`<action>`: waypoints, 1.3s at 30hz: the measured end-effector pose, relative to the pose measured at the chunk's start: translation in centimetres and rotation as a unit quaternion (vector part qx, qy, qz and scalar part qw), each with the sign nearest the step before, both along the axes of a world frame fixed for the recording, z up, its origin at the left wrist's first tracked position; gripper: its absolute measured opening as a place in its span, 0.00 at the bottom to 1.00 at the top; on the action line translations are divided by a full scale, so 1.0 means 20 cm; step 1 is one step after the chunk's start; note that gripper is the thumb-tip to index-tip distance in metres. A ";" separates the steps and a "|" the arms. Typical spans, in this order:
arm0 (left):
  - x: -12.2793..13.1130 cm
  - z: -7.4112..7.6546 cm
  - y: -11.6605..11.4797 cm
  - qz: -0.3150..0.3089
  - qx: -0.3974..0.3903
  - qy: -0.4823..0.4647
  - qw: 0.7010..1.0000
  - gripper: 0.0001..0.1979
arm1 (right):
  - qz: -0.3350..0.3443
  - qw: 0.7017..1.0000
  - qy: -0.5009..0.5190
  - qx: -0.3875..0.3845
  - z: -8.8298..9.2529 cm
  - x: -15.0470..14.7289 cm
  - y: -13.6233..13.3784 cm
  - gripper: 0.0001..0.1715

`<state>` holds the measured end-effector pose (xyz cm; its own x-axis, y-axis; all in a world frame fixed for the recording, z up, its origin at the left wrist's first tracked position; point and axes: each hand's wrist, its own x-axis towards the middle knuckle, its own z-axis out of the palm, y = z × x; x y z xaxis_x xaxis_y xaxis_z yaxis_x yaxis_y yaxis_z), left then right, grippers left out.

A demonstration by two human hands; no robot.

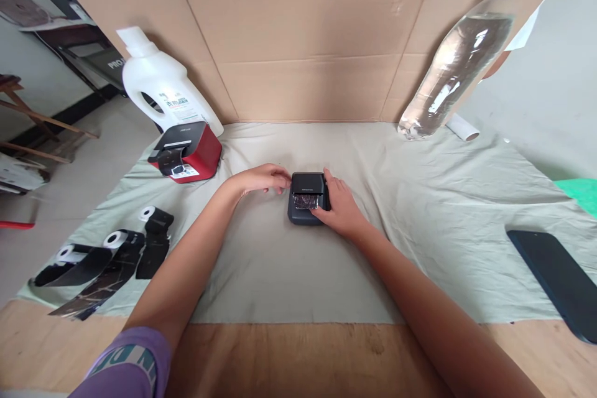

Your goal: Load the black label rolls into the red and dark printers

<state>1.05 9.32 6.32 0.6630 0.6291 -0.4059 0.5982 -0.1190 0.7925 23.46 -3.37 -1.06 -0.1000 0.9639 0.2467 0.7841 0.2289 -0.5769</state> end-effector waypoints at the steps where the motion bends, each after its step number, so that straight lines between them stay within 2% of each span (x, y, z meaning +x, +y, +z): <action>1: -0.01 -0.01 0.01 0.002 0.011 -0.028 1.000 0.21 | -0.001 1.000 0.000 -0.002 0.00 0.00 0.00 0.53; 3: -0.01 -0.04 0.02 -0.002 0.009 -0.075 0.997 0.27 | -0.003 1.000 0.001 -0.004 0.00 0.00 0.00 0.53; 7: -0.02 -0.09 0.04 -0.018 -0.024 -0.121 0.992 0.29 | -0.006 1.000 0.009 -0.008 0.01 0.00 0.00 0.54; 13: 0.00 -0.14 0.05 0.030 -0.006 -0.141 0.989 0.30 | -0.007 0.999 0.042 0.001 0.00 -0.01 -0.01 0.57; 17: -0.02 -0.14 0.06 -0.024 -0.037 -0.151 0.988 0.32 | -0.007 0.999 0.050 0.001 0.01 -0.01 -0.01 0.58; 20: -0.04 -0.15 0.06 -0.038 -0.053 -0.156 0.986 0.34 | -0.009 0.998 0.054 -0.002 0.01 -0.01 -0.01 0.58; 28: -0.04 -0.20 0.08 0.018 -0.043 -0.150 0.988 0.31 | -0.013 0.998 0.057 -0.007 0.00 0.00 0.00 0.60; 33: -0.03 -0.20 0.08 0.015 -0.054 -0.171 0.984 0.31 | -0.006 0.998 0.068 0.002 0.00 0.00 0.00 0.60; 39: 0.00 -0.19 0.06 0.045 -0.065 -0.214 0.974 0.28 | -0.008 0.997 0.080 -0.008 0.01 0.00 -0.01 0.61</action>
